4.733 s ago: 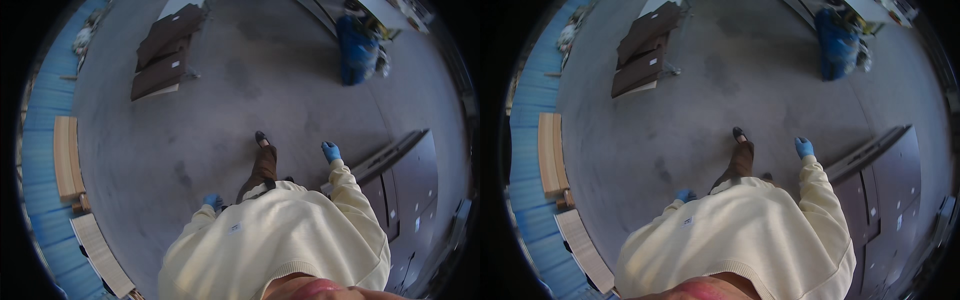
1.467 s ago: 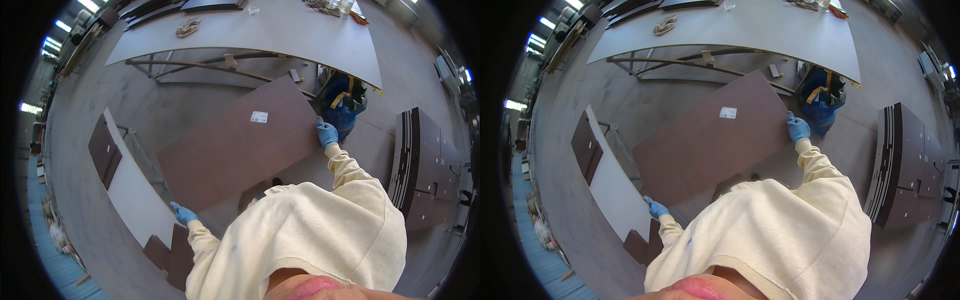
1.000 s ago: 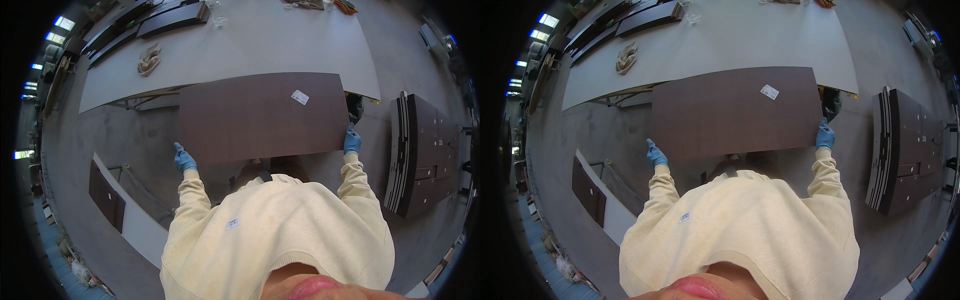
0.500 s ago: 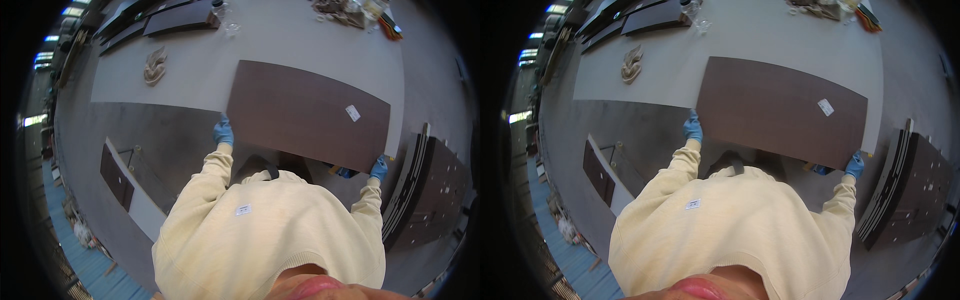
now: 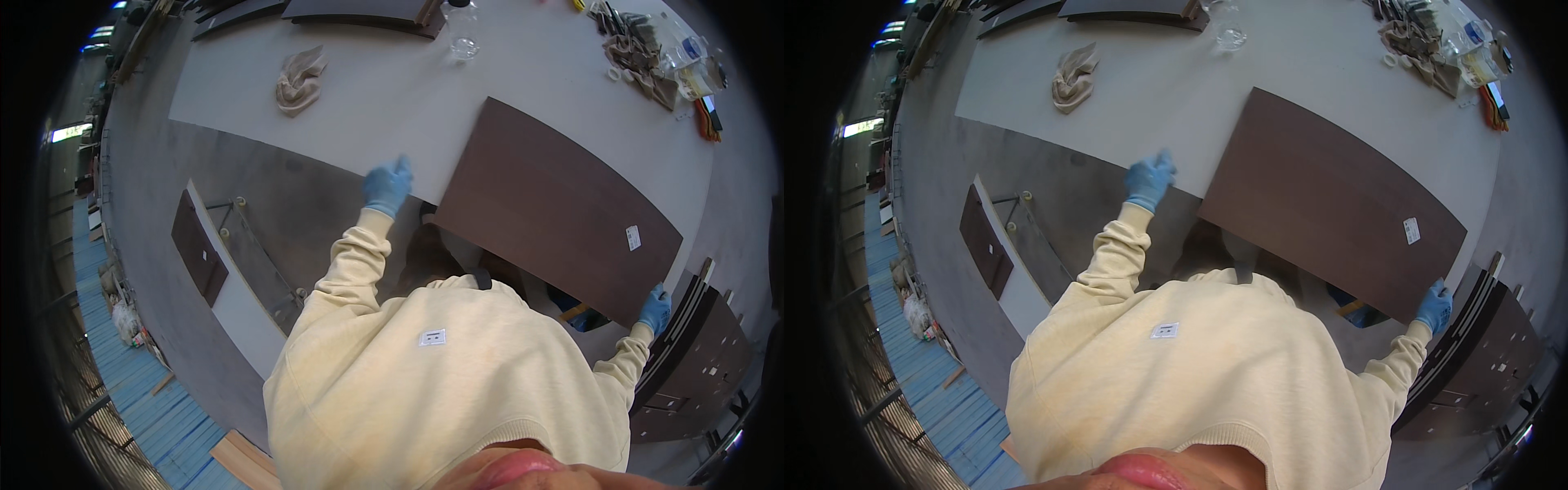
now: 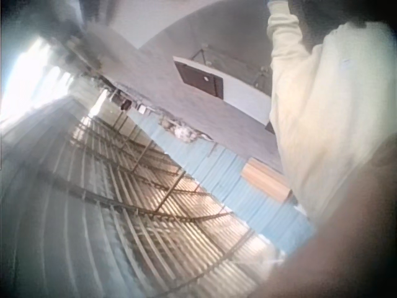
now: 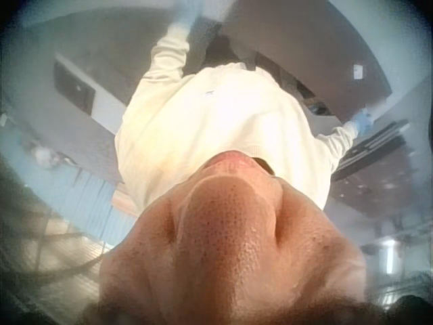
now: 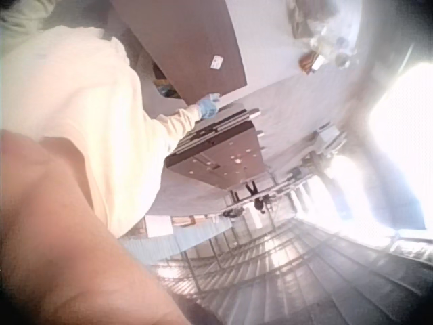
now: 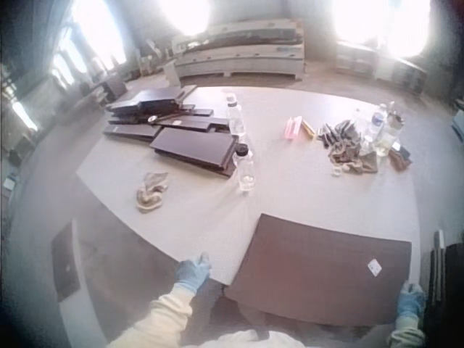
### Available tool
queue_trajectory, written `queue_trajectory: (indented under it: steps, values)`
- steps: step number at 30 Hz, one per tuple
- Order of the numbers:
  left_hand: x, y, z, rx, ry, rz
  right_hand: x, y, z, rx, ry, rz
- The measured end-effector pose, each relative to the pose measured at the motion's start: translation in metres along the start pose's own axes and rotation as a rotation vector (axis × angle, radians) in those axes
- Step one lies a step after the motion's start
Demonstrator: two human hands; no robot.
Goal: The person wipes brown rectangular panels with a cloth, flips them over, and stacks them on a pile. They repeat this process for multiple panels, occasionally picking up a bottle and applying liquid to the cloth before wiping.
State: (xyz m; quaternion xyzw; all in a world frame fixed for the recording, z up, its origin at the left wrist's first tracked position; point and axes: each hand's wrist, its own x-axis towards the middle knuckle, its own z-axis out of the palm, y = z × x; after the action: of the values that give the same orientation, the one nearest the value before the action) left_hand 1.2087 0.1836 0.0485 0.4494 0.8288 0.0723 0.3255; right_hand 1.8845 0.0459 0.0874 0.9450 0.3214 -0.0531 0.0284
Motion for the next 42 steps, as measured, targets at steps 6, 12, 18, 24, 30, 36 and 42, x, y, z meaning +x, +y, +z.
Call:
queue_trajectory:
  steps: [6,12,18,24,30,36,42]
  values:
    - [0.197,-0.114,-0.144,-0.012,0.741,-0.134,-0.110,-0.159,0.023,0.428,0.114,-0.286]
    - [0.330,-0.154,-0.201,0.049,0.534,-0.615,-0.253,-0.333,0.041,0.597,-0.196,-0.722]
    - [0.338,-0.166,-0.193,0.007,0.634,-0.197,-0.327,-0.407,0.030,0.638,-0.352,-0.899]
    - [0.286,-0.209,-0.192,-0.824,0.799,-0.190,-0.348,-0.446,0.038,0.668,-0.439,-0.928]
    - [0.237,-0.254,-0.200,-0.682,0.453,-0.290,-0.364,-0.473,0.044,0.603,-0.565,-0.931]
    - [0.271,-0.250,-0.257,-0.012,0.662,-0.319,-0.372,-0.490,0.043,0.566,-0.568,-0.993]
    - [0.364,-0.217,-0.266,0.300,0.267,-0.272,-0.391,-0.517,0.039,0.624,-0.581,-1.130]
